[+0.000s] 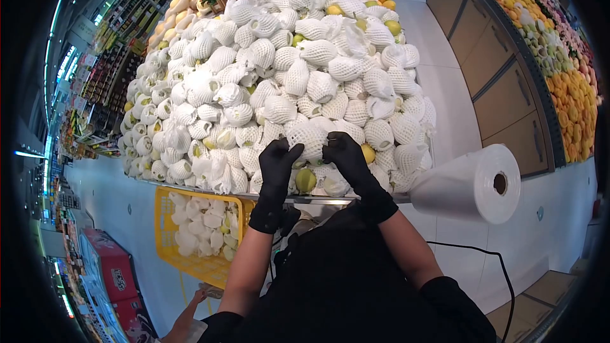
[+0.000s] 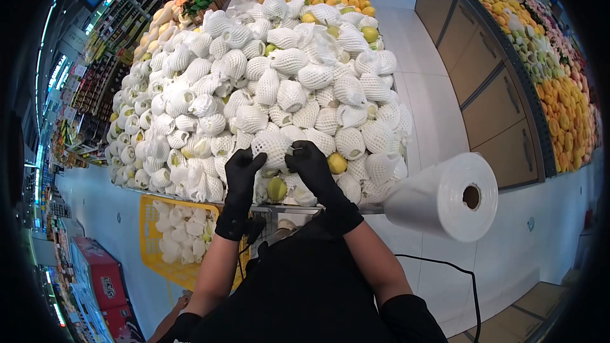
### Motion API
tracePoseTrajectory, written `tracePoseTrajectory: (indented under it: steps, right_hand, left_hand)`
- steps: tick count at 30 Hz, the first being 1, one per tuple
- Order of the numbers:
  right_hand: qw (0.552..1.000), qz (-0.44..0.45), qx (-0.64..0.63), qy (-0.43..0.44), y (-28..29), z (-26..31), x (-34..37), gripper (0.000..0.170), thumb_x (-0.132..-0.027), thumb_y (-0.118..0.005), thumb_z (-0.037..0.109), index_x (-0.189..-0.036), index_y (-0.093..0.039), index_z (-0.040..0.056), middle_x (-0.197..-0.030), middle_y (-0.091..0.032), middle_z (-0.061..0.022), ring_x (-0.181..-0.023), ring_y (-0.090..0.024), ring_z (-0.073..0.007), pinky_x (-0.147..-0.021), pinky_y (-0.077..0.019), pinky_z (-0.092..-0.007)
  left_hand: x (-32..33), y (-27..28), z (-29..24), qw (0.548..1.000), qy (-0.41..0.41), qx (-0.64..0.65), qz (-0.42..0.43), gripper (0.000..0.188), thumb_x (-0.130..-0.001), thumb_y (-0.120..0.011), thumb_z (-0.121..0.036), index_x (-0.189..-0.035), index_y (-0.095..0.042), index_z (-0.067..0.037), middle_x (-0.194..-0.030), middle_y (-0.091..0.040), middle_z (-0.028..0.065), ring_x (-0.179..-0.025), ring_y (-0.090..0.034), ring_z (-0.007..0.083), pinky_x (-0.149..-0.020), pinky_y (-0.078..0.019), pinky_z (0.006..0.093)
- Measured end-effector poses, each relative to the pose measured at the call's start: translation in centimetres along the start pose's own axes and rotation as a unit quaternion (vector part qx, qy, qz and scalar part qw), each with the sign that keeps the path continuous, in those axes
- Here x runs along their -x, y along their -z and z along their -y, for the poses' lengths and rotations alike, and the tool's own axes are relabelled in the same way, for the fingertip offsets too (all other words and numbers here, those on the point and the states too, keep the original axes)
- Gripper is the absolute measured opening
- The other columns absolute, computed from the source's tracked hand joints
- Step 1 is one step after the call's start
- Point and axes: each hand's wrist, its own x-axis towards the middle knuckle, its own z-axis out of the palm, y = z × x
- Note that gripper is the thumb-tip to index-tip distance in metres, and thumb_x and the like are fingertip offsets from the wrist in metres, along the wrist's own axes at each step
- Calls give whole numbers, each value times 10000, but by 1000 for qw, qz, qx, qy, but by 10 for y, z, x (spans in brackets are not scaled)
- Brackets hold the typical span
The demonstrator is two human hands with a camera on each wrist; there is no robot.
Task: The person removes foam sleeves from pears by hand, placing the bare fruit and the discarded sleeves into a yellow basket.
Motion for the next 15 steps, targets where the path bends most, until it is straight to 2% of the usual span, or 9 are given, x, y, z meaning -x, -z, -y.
tracePoseTrajectory:
  steps: [2, 3, 6, 8, 11, 15]
  right_hand:
    - [995, 34, -67, -60, 3, 7, 4, 466, -834, -687, 135, -1200, -466, -51, -926, -603, -85, -813, -596, -137, -718, -521, -281]
    - [995, 47, -70, -51, 5, 3, 3, 472, -844, -679, 148, -1207, -458, -59, -926, -603, -92, -816, -598, -142, -721, -523, -286]
    - [992, 66, -99, -44, 7, -5, 1, 505, -860, -666, 174, -1234, -436, -74, -937, -600, -109, -828, -601, -154, -730, -526, -295]
    - [986, 52, -141, -65, 1, -2, 3, 540, -852, -675, 174, -1261, -423, -74, -957, -597, -118, -840, -601, -155, -738, -524, -293]
    - [997, 34, -65, -32, -1, -13, -2, 608, -829, -697, 188, -1293, -406, -75, -1070, -571, -158, -904, -591, -171, -755, -521, -290]
    - [999, -13, 35, -6, -8, 4, 8, 674, -786, -725, 196, -1315, -401, -69, -1215, -513, -175, -1042, -555, -202, -835, -502, -305]
  left_hand:
    - [0, 2, -4, 999, -13, 13, 31, 171, -785, -731, -52, -769, -561, -64, -797, -586, -11, -741, -524, 63, -685, -431, 222]
    - [-1, 3, -5, 999, -19, 20, 46, 178, -784, -727, -44, -761, -552, -69, -803, -593, -7, -748, -531, 65, -690, -436, 228]
    - [-4, 11, -8, 995, 47, 56, 67, 185, -779, -708, -10, -796, -534, -72, -847, -610, 8, -786, -558, 84, -757, -461, 245]
    - [-8, 15, 7, 992, 21, 87, 85, 193, -776, -701, -5, -869, -542, -66, -869, -608, 14, -805, -562, 91, -772, -460, 245]
    - [-2, 7, -2, 990, 28, 116, 70, 257, -774, -701, -13, -980, -552, -53, -898, -605, 22, -823, -560, 96, -769, -451, 236]
    - [3, -2, -10, 986, 31, 160, 30, 320, -778, -705, -26, -1065, -564, -24, -928, -613, 38, -846, -561, 103, -756, -443, 232]
